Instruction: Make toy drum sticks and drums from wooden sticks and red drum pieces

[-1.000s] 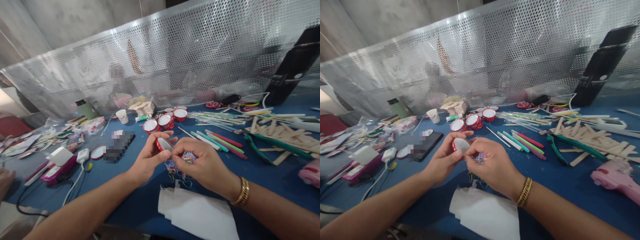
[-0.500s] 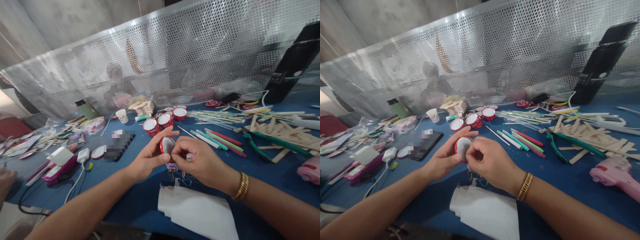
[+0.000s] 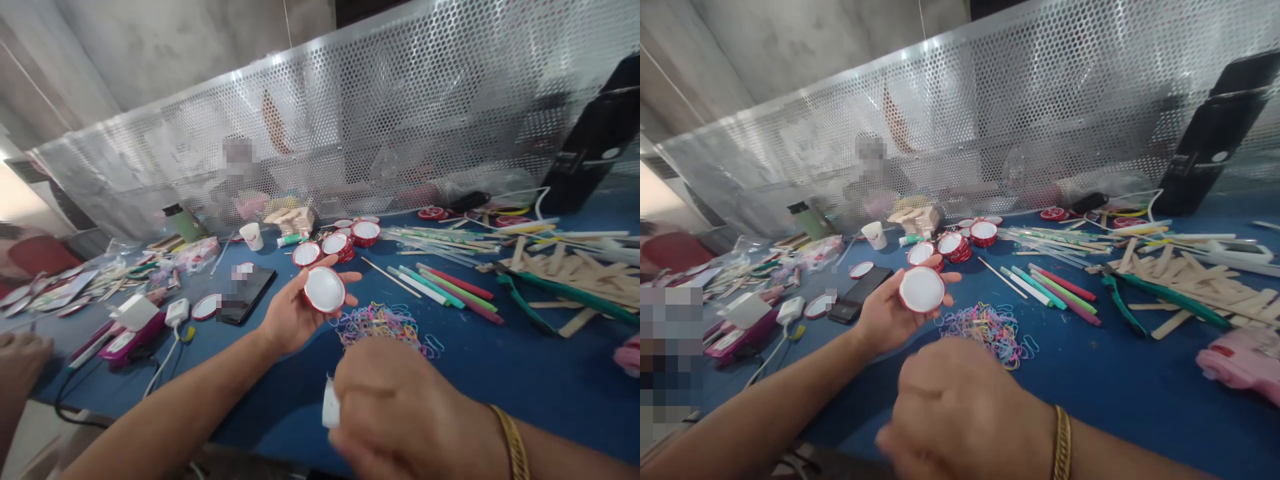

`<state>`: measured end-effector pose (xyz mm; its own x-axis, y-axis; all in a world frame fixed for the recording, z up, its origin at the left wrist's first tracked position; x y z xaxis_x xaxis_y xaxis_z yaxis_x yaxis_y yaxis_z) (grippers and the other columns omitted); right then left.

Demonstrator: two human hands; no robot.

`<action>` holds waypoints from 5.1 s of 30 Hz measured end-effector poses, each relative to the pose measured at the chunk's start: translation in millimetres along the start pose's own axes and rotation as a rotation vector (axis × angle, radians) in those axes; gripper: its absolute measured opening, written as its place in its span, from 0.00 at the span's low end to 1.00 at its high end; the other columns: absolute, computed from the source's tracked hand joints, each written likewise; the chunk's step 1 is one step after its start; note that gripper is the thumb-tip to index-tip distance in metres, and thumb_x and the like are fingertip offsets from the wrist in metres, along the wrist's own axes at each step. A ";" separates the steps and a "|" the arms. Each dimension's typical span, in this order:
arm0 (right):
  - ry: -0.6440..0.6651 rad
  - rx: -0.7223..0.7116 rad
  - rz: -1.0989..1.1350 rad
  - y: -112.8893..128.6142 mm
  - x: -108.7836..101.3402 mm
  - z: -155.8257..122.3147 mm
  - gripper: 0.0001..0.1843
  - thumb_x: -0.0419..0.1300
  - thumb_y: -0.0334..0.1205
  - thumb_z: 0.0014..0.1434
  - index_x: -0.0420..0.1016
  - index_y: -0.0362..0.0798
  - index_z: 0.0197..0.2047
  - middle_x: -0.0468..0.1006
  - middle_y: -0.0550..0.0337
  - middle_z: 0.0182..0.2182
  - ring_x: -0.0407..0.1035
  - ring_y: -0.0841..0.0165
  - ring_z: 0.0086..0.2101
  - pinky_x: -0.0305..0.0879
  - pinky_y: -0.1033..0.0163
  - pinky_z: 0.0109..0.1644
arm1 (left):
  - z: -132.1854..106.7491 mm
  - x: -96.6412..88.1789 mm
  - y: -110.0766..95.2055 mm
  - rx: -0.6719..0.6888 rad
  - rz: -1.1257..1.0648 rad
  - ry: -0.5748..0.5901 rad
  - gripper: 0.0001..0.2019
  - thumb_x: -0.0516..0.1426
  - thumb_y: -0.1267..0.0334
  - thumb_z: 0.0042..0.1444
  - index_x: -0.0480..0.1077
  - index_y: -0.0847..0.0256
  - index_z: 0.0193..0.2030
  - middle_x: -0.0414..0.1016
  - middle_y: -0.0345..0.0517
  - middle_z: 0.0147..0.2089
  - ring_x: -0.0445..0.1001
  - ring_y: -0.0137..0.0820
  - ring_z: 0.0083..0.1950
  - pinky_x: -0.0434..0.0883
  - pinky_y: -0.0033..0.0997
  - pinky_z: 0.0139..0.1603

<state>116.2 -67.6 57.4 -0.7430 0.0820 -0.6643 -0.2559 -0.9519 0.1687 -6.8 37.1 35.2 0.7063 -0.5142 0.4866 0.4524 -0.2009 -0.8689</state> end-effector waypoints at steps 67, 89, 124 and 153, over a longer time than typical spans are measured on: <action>0.180 0.731 -0.203 -147.5 48.8 -21.4 0.37 0.44 0.50 0.67 0.49 0.35 0.71 0.54 0.39 0.69 0.48 0.54 0.69 0.51 0.46 0.70 | 10.0 -26.3 -9.8 0.116 0.000 -0.483 0.29 0.41 0.47 0.69 0.75 0.66 0.43 0.81 0.53 0.40 0.80 0.35 0.37 0.74 0.27 0.28; 0.161 0.450 -0.215 -153.4 -13.7 -13.8 0.18 0.51 0.39 0.68 0.75 0.49 0.56 0.79 0.54 0.52 0.70 0.63 0.52 0.62 0.54 0.59 | 7.7 -16.7 -8.1 0.077 -0.014 -0.461 0.27 0.40 0.50 0.69 0.74 0.66 0.45 0.81 0.56 0.41 0.80 0.37 0.36 0.75 0.31 0.28; -0.169 0.813 0.399 -166.9 -16.4 -17.2 0.11 0.61 0.44 0.58 0.75 0.47 0.41 0.82 0.56 0.36 0.74 0.67 0.34 0.71 0.59 0.42 | 7.2 -17.0 -6.4 0.056 0.011 -0.444 0.24 0.41 0.50 0.69 0.71 0.63 0.51 0.79 0.55 0.42 0.79 0.36 0.37 0.73 0.30 0.30; 0.325 0.368 -0.285 -149.2 15.0 -13.4 0.23 0.57 0.48 0.64 0.73 0.50 0.59 0.75 0.49 0.56 0.68 0.57 0.55 0.62 0.48 0.60 | 4.5 -14.4 -10.4 0.070 -0.022 -0.473 0.24 0.41 0.50 0.69 0.73 0.64 0.48 0.80 0.55 0.41 0.79 0.36 0.36 0.74 0.30 0.30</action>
<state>151.4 71.7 12.5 -0.3995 0.1700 -0.9008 -0.6604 -0.7349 0.1542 -19.2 50.3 37.6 0.8592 -0.0711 0.5067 0.4940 -0.1429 -0.8576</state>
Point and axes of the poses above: each hand's wrist, its own z-axis towards the middle knuckle, its own x-axis out of the palm, y = z × x, the point moved 4 cm from there along z, towards the middle knuckle
